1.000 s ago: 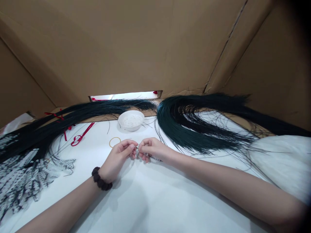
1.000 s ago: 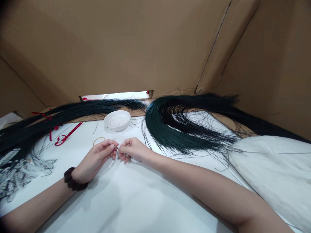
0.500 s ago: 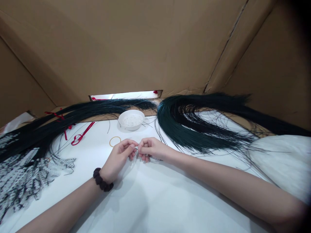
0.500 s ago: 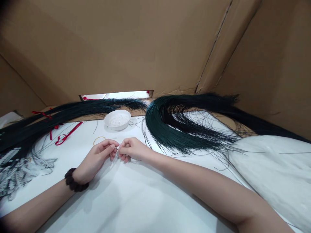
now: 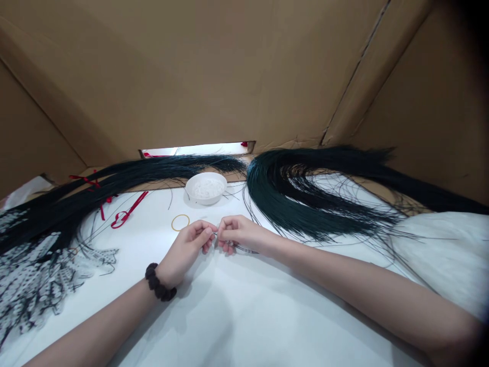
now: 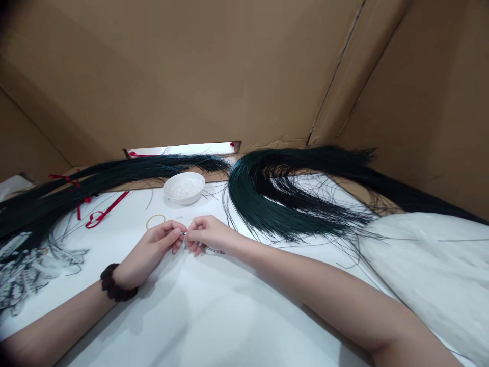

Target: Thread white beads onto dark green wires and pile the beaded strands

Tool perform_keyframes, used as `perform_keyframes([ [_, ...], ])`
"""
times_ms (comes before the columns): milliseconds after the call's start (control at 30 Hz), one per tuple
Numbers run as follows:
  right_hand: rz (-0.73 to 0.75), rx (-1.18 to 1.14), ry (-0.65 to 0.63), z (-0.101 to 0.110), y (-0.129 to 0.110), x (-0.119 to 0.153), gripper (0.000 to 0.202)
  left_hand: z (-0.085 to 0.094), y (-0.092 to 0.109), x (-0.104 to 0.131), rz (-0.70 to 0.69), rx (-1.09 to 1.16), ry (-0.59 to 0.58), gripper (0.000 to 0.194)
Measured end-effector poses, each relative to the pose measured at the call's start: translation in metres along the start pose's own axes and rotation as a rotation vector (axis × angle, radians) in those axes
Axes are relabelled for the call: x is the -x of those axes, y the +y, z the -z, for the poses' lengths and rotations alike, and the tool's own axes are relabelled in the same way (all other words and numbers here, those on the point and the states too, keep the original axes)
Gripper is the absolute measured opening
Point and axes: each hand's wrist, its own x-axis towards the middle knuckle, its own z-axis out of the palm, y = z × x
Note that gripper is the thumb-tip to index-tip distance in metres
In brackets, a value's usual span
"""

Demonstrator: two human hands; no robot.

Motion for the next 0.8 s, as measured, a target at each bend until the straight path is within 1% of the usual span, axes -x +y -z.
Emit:
perform_keyframes([
  [333, 0.002, 0.016, 0.01, 0.0002, 0.0045, -0.0032, 0.007, 0.0016, -0.0032, -0.0022, 0.035, 0.111, -0.007, 0.017],
  [500, 0.005, 0.037, 0.02, 0.0006, 0.0061, -0.0044, 0.006, 0.0024, -0.0052, -0.0022, 0.027, 0.108, -0.019, 0.017],
  [800, -0.011, 0.039, 0.051, -0.0003, 0.0068, -0.0041, 0.007, 0.0012, -0.004, -0.0028, 0.027, 0.107, -0.003, 0.017],
])
